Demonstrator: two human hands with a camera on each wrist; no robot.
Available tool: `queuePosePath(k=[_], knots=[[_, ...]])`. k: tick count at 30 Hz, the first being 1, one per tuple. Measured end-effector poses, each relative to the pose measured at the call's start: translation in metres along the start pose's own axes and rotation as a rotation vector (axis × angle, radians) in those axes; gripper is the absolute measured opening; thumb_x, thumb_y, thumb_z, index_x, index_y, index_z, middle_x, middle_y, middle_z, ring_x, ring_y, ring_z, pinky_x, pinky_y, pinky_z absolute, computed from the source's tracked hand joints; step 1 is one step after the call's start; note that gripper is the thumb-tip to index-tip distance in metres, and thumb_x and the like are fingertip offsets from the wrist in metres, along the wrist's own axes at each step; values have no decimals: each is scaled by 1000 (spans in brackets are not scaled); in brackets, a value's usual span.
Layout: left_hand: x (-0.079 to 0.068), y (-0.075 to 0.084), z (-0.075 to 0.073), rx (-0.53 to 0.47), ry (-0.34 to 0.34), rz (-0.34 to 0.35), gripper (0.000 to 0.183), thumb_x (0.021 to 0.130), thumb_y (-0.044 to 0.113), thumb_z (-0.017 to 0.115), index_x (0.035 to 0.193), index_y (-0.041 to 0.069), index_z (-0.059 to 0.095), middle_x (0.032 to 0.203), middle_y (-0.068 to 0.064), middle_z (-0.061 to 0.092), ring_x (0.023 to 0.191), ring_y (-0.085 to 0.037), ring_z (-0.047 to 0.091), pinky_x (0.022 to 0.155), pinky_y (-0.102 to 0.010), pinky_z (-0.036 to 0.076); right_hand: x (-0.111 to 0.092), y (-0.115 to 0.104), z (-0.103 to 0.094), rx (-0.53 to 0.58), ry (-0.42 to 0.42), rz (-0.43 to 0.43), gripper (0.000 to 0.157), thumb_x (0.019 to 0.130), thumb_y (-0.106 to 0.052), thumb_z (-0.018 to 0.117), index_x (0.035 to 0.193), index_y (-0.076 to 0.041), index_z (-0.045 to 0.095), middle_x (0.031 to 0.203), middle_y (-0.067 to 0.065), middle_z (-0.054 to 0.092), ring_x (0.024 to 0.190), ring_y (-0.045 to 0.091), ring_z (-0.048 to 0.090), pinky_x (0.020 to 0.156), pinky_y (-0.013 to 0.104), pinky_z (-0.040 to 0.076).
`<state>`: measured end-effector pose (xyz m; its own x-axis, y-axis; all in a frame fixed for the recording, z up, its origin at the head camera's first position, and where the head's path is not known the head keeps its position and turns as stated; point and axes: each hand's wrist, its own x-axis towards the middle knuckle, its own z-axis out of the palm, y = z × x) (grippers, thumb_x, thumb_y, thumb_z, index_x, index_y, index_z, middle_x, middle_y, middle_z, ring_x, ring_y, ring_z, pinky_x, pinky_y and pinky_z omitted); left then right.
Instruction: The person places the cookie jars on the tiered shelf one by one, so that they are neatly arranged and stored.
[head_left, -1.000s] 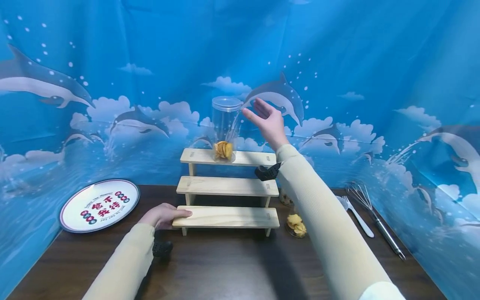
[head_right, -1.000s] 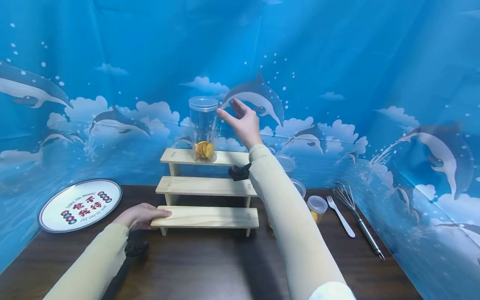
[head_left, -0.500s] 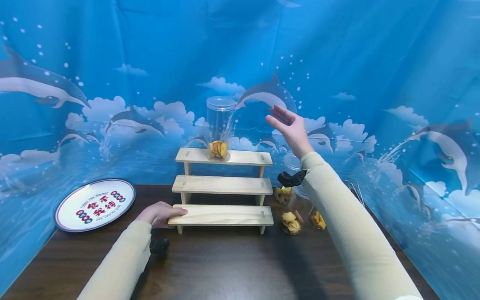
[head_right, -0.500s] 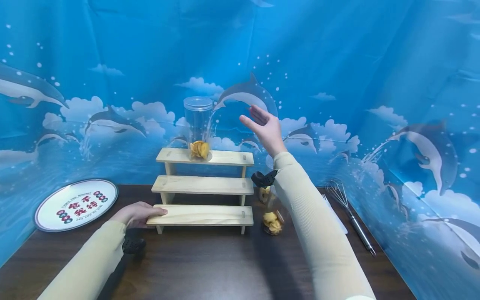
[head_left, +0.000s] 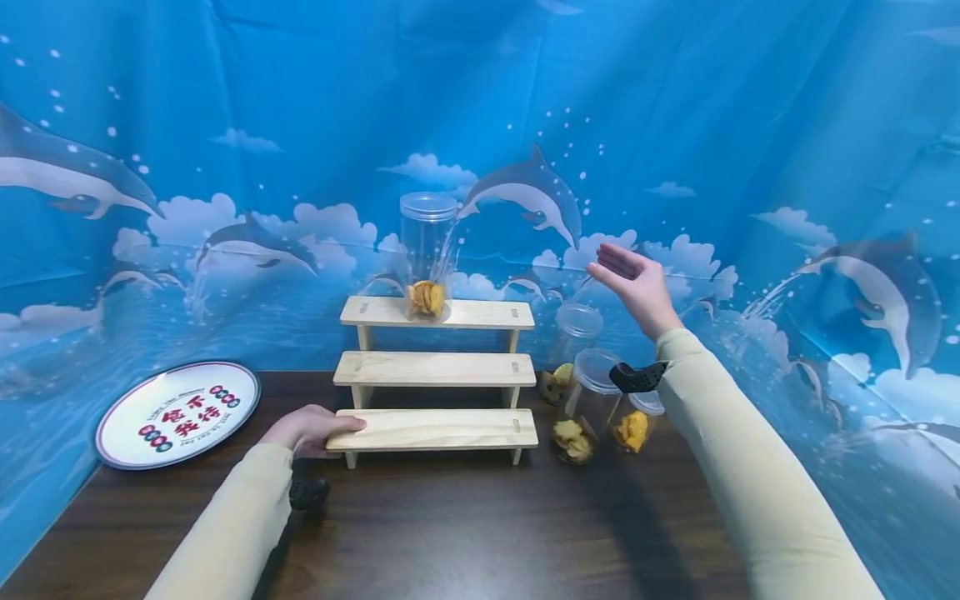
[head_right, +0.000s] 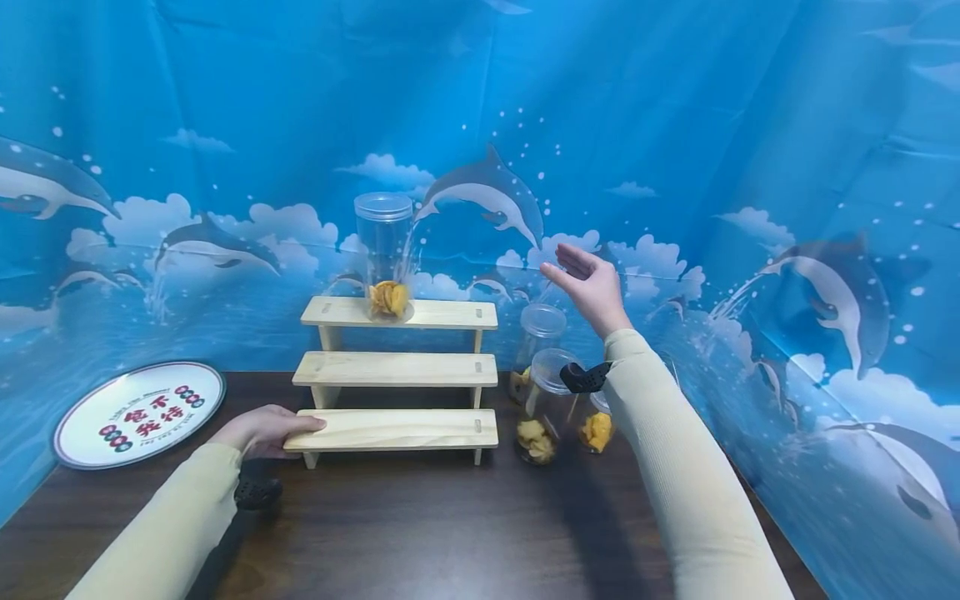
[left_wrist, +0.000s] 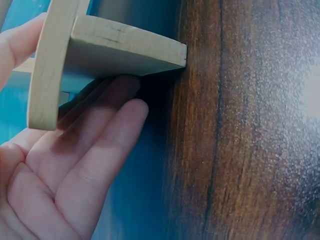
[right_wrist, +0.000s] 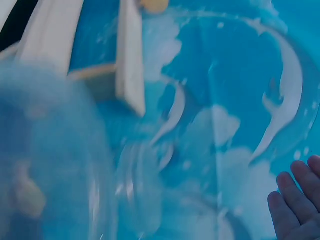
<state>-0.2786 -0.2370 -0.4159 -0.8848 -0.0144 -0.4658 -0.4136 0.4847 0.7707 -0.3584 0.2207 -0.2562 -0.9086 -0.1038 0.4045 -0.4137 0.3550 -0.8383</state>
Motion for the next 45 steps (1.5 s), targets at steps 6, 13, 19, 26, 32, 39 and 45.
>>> queuePosePath(k=[6,13,19,26,32,39,45], knots=[[0,0,-1,1,-1,1,55,81,33,71,107,-12,51,88,-14,58,79,-20,60,77,-37,57,-11,28,-17,-75,-6,62,70,86,-44,65,141,-7,43,144,12,45,133,25,42,109,44,35],[1,-1,0,14,-16,8,52,82,32,69,105,-12,53,87,-13,58,76,-18,61,75,-35,58,-22,53,-31,-90,-27,101,71,88,-42,64,144,-9,39,147,12,41,134,27,40,109,46,34],[0,1,-2,6,-19,18,51,82,32,69,103,-11,54,86,-12,58,75,-19,61,75,-36,58,-24,71,-32,-106,-52,118,74,87,-43,64,145,-7,36,147,13,40,135,29,38,109,46,34],[1,1,-1,-9,-17,-1,55,81,32,70,108,-13,52,87,-12,58,76,-19,61,76,-35,58,-26,83,-28,-88,-1,123,72,85,-44,66,143,-8,41,144,13,45,132,29,42,108,45,36],[1,0,0,-6,-6,-6,55,81,33,70,107,-12,53,86,-12,59,75,-19,61,75,-34,58,-30,72,-27,-74,-18,134,68,89,-35,65,143,-3,39,144,17,43,133,32,40,108,47,34],[1,1,-1,14,-3,-9,58,82,35,70,109,-13,51,89,-14,57,78,-21,60,74,-34,58,-24,104,-28,-81,-80,156,74,87,-43,64,145,-6,37,146,14,41,134,29,39,108,46,35],[1,0,-1,8,3,-13,63,82,35,71,112,-14,47,92,-16,54,81,-23,59,75,-34,58,-20,112,-22,-81,-122,160,77,86,-44,66,145,-6,36,147,12,40,135,28,38,109,47,34]])
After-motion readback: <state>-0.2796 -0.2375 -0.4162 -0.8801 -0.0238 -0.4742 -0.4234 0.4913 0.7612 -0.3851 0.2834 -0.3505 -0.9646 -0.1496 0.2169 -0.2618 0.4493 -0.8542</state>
